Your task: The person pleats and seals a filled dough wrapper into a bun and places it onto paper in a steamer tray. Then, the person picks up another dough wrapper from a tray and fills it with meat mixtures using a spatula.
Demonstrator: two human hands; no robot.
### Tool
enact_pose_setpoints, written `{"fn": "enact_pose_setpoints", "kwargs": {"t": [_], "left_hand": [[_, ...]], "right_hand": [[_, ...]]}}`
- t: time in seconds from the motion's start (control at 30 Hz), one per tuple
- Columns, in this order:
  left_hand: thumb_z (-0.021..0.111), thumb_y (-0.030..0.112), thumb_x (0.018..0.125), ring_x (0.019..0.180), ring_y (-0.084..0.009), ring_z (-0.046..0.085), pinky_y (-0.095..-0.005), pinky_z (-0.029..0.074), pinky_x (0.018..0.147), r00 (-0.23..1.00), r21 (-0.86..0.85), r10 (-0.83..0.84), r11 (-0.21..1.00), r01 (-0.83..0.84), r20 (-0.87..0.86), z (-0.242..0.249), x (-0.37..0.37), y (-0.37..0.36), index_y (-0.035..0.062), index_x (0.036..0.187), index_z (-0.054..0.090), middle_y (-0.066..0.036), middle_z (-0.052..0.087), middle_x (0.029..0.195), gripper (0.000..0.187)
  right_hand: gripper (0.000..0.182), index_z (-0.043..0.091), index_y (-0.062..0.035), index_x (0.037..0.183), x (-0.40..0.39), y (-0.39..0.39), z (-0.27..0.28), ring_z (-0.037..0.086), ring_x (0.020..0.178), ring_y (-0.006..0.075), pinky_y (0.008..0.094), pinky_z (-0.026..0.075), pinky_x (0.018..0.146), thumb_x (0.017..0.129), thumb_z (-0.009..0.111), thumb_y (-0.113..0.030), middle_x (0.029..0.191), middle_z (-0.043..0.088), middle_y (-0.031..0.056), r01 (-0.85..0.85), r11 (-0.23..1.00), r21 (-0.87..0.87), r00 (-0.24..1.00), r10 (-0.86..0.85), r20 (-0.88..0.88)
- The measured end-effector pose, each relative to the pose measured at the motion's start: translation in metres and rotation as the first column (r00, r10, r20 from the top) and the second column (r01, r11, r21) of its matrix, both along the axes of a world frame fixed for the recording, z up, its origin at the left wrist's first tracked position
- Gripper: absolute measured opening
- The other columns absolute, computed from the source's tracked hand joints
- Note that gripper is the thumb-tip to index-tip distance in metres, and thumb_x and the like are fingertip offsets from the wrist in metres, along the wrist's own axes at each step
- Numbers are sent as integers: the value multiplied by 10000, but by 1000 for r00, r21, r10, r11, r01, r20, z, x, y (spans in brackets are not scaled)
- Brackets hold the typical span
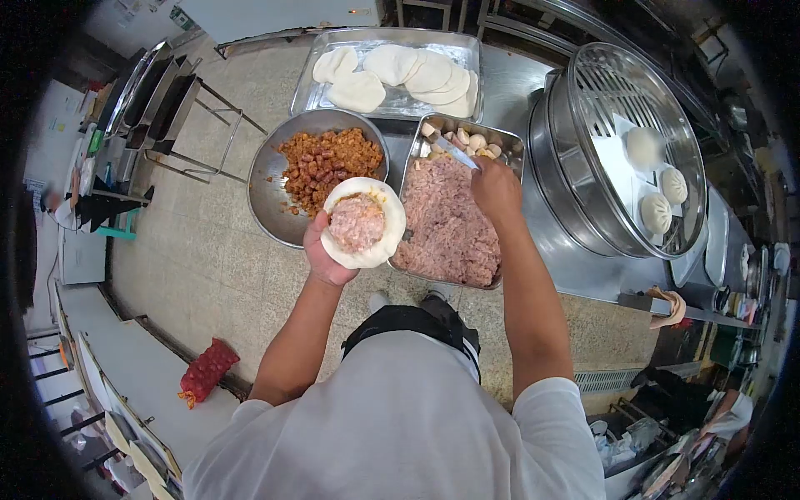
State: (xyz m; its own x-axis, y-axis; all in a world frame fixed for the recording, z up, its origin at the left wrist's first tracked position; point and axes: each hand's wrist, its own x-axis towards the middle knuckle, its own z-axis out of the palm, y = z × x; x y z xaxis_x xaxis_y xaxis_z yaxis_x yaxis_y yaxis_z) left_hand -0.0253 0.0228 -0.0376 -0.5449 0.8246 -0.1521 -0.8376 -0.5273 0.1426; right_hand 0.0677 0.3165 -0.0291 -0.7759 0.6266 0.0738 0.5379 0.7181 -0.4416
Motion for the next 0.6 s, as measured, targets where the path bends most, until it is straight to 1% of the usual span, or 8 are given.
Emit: {"fn": "enact_pose_setpoints", "kwargs": {"t": [0.17, 0.27, 0.33, 0.37, 0.43, 0.47, 0.57, 0.6], "left_hand": [[637, 355, 881, 1282, -389, 502, -544, 369, 1109, 997, 14, 76, 997, -76, -26, -6, -1, 19, -11, 1393, 448, -217, 514, 1393, 658], [641, 340, 874, 1281, -393, 502, -549, 368, 1109, 998, 32, 63, 998, -62, -25, -10, -3, 30, -12, 1387, 453, -221, 518, 1388, 650], [649, 309, 860, 1275, -396, 508, -554, 371, 1106, 999, 49, 32, 998, -33, 16, -9, -3, 41, -14, 1385, 452, -223, 521, 1383, 648], [650, 305, 842, 1296, -414, 480, -566, 349, 1118, 1000, 52, 23, 998, -23, 12, -9, -3, 46, -9, 1403, 432, -233, 491, 1410, 679], [653, 302, 837, 1294, -414, 481, -567, 351, 1117, 999, 22, 34, 999, -34, 6, -11, 0, 53, -11, 1404, 428, -235, 492, 1407, 685], [655, 299, 833, 1293, -414, 483, -568, 354, 1116, 999, -9, 37, 999, -37, 1, -11, 2, 56, -12, 1406, 425, -237, 494, 1404, 691], [683, 277, 826, 1272, -399, 508, -558, 377, 1103, 1000, 23, -15, 1000, 16, -22, -6, 10, 61, 1, 1399, 435, -216, 524, 1377, 683], [692, 267, 827, 1254, -388, 528, -552, 390, 1096, 999, 22, -36, 999, 36, -33, -6, 13, 63, 10, 1390, 447, -201, 547, 1357, 666]], "right_hand": [[257, 705, -91, 1072, 18, 3, 19, 654, 973, 389, 481, 512, 846, 841, 612, -158, 1035, 681, 210, -1, 999, -33, 999, 0, -33], [248, 700, -75, 1063, 34, 12, 31, 653, 957, 397, 474, 513, 836, 838, 622, -145, 1039, 681, 209, -57, 998, -2, 994, 56, -94], [227, 694, -48, 1045, 42, 13, 48, 661, 909, 387, 450, 519, 796, 834, 632, -105, 988, 685, 203, -124, 991, 55, 972, 133, -195], [227, 694, -48, 1045, 48, 11, 62, 661, 909, 387, 450, 519, 796, 834, 632, -105, 988, 685, 203, -130, 990, 55, 971, 139, -194], [212, 687, -25, 1036, 61, 1, 101, 662, 863, 370, 422, 519, 759, 835, 641, -75, 953, 684, 194, -195, 970, -147, 977, 179, -115], [212, 687, -25, 1036, 68, -4, 112, 662, 863, 370, 422, 519, 759, 835, 641, -75, 953, 684, 194, -195, 970, -146, 977, 180, -114], [197, 679, -7, 1028, 88, -20, 137, 661, 836, 359, 404, 514, 738, 838, 645, -47, 925, 682, 184, -294, 937, -190, 955, 278, -106], [191, 678, -2, 1024, 92, -26, 143, 659, 838, 364, 408, 514, 738, 842, 645, -48, 924, 681, 187, -361, 906, -222, 932, 343, -119]]}}
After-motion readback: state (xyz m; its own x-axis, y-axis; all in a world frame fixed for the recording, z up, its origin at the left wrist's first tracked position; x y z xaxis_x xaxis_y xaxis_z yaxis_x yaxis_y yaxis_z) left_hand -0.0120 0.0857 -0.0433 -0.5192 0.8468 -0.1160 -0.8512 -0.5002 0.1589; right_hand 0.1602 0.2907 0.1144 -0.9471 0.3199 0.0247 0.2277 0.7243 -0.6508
